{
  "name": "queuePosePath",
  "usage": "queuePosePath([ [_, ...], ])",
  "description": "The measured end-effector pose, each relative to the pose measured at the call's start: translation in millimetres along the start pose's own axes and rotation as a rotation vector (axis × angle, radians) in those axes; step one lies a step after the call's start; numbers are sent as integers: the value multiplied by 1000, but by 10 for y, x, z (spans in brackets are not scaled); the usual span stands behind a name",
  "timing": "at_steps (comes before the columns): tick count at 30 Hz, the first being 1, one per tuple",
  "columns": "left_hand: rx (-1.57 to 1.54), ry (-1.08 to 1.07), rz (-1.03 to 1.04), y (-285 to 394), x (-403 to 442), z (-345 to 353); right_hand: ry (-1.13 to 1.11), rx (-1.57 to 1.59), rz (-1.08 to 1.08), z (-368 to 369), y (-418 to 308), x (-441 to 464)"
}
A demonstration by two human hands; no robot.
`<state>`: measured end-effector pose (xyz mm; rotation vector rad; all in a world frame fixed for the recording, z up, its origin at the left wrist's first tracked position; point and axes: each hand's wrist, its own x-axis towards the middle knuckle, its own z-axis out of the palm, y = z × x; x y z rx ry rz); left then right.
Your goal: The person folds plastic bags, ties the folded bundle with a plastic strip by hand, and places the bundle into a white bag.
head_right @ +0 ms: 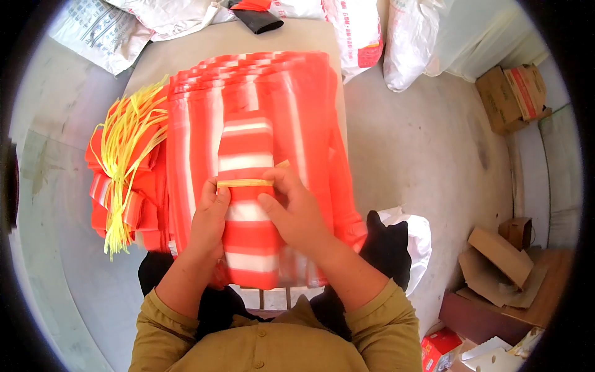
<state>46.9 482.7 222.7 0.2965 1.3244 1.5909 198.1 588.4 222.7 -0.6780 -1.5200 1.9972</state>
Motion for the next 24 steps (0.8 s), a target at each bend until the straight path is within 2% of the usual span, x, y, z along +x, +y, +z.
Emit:
queuePosePath([
  [4,-129,-8,-45,47,-44,63,95,65,4,21,-10,18],
  [7,-134,-176,-1,65,-106,94,213,252,31,10,48,61],
  [16,-159,-156,-2,20,-70,39,224,302,-47,103,148,69],
  [24,-189,-107,-30,59,-72,63,226,241,-3,171,126,34],
])
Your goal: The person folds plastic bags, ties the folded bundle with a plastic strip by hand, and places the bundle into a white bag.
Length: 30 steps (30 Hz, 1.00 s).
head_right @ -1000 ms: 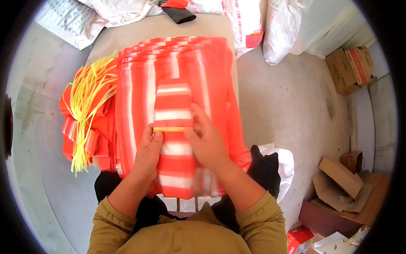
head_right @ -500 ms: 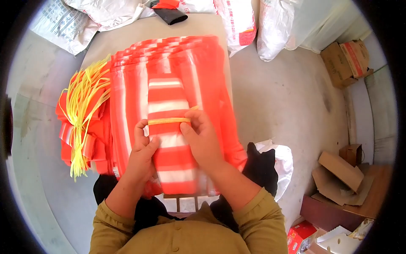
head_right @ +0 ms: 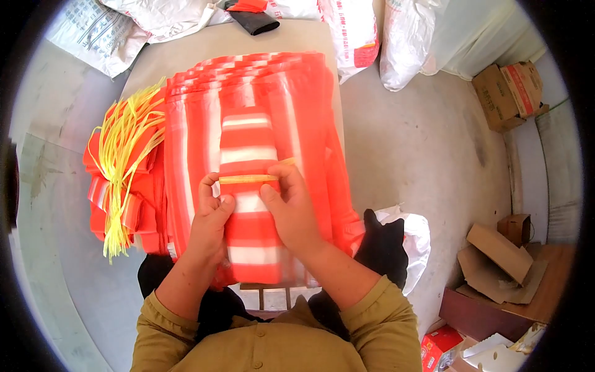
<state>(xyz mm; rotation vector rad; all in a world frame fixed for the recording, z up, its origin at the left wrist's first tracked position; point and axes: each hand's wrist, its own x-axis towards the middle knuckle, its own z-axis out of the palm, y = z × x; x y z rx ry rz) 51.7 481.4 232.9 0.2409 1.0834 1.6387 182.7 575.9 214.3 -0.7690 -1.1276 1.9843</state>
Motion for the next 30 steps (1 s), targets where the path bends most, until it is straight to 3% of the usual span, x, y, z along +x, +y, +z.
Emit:
queuePosePath([
  [13,39,-1,50,-87,47,-89,-29,-233,30,-72,61,-32],
  [19,25,33,76,-36,13,37,-33,-112,109,25,-59,-70],
  [28,73,82,40,-71,14,-13,-31,-249,6,-45,55,-40],
  [30,60,96,26,-51,6,11,-28,-182,77,-2,-15,-50],
])
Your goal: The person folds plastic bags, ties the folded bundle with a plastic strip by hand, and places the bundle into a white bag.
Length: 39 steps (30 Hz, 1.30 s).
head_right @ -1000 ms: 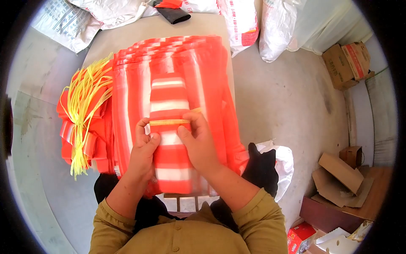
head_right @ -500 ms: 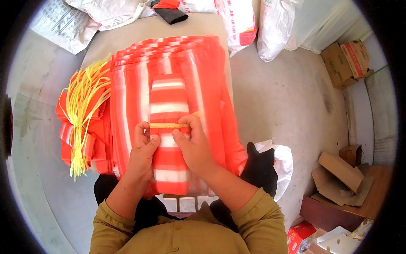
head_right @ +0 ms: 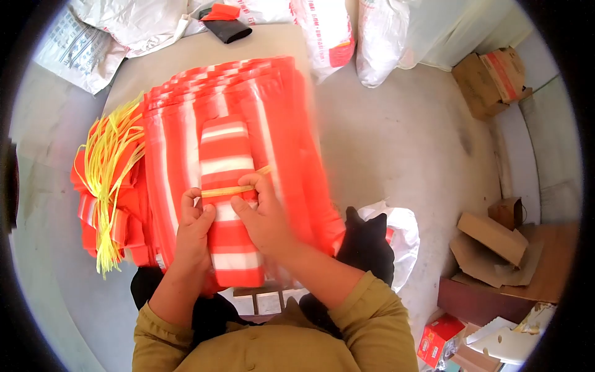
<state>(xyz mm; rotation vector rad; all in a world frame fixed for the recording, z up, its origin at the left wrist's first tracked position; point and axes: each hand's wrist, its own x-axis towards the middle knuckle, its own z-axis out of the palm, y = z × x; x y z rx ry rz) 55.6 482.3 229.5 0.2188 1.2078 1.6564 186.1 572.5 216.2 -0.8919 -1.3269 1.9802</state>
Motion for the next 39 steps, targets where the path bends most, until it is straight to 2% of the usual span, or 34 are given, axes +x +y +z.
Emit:
queuePosePath([
  [1,-6,4,-9,4,1,3,-1,34,33,8,-30,-3],
  [4,-4,-41,-44,35,-24,68,30,-115,-135,-14,-49,17],
  [7,39,-82,-49,-4,-22,46,24,-10,-242,-57,-19,97],
  [10,73,-116,-42,-33,-40,7,-1,13,-179,-162,-107,165],
  [13,93,-186,-47,-30,-43,2,-15,31,73,-276,-261,217],
  [18,64,-342,-128,-41,-88,10,130,111,-149,-331,-307,227],
  [21,261,-444,-86,-106,-129,14,233,165,-213,-363,-375,225],
  [22,262,-467,-131,-84,-142,46,261,188,-218,-377,-406,222],
  [25,275,-407,-155,-119,-161,100,263,131,-289,-472,-347,268],
  [28,258,-308,-215,-173,-116,79,214,-191,-332,-532,-400,275],
  [31,236,-250,-229,-213,-95,62,403,-1145,-859,-686,-431,248],
  [34,289,-226,-194,-188,-132,106,-288,-1328,-713,-697,-409,238],
  [39,349,-254,-250,-258,-80,11,-214,-1301,-732,-620,-295,351],
])
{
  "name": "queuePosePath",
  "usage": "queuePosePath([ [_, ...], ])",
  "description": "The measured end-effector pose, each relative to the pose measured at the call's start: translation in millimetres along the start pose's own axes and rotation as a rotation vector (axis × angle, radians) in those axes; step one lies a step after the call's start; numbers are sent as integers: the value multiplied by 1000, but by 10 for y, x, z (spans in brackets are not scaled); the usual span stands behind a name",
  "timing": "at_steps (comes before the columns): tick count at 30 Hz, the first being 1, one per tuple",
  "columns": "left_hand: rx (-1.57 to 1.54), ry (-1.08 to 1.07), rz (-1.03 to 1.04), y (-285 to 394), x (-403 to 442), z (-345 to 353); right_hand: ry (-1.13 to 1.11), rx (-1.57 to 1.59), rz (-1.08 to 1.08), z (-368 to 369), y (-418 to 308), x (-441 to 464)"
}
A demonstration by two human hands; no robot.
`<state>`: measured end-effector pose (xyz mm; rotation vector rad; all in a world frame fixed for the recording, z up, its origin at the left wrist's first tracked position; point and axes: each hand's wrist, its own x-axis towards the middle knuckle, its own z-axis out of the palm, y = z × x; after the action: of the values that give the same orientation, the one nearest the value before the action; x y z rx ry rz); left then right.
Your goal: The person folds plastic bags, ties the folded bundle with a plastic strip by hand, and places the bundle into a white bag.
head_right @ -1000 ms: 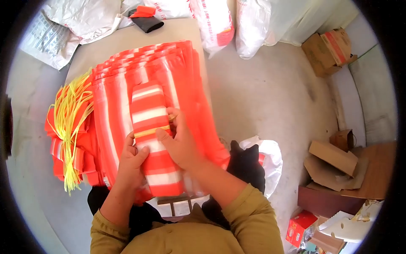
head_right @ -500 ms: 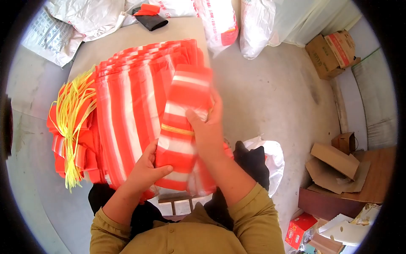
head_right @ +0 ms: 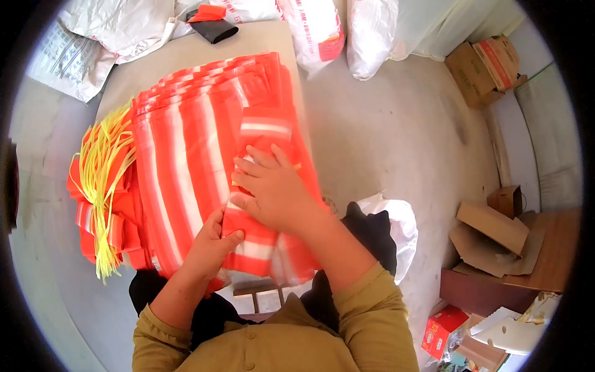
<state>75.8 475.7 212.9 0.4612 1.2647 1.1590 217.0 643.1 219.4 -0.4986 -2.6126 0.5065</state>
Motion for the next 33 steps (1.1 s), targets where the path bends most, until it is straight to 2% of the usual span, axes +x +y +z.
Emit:
queuePosePath([
  [1,5,-5,-5,8,0,-8,22,24,5,6,27,8],
  [4,-148,-48,52,48,-50,7,355,334,342,-63,7,-5],
  [7,-285,-112,36,89,-57,-38,392,664,650,-175,176,-169],
  [10,-298,-100,27,135,-86,-9,154,957,747,-336,105,-316],
  [13,-269,-160,2,126,-120,55,69,1259,745,-273,-128,-333],
  [16,-15,-105,-30,155,-203,197,116,973,663,-100,-160,-402],
  [17,20,-133,-33,138,-199,202,181,1070,679,-75,-163,-405],
  [22,122,-283,-9,217,-228,166,205,1065,705,-251,4,-387],
  [25,385,-176,331,-64,-64,-341,132,947,689,-382,174,-420],
  [27,1086,296,799,186,8,-284,122,886,674,-436,244,-466],
  [30,1619,499,822,328,243,-354,202,915,663,-485,308,-512],
  [31,1588,475,702,234,346,-466,249,940,660,-540,350,-553],
  [33,1675,483,696,218,401,-476,355,1005,651,-667,406,-619],
])
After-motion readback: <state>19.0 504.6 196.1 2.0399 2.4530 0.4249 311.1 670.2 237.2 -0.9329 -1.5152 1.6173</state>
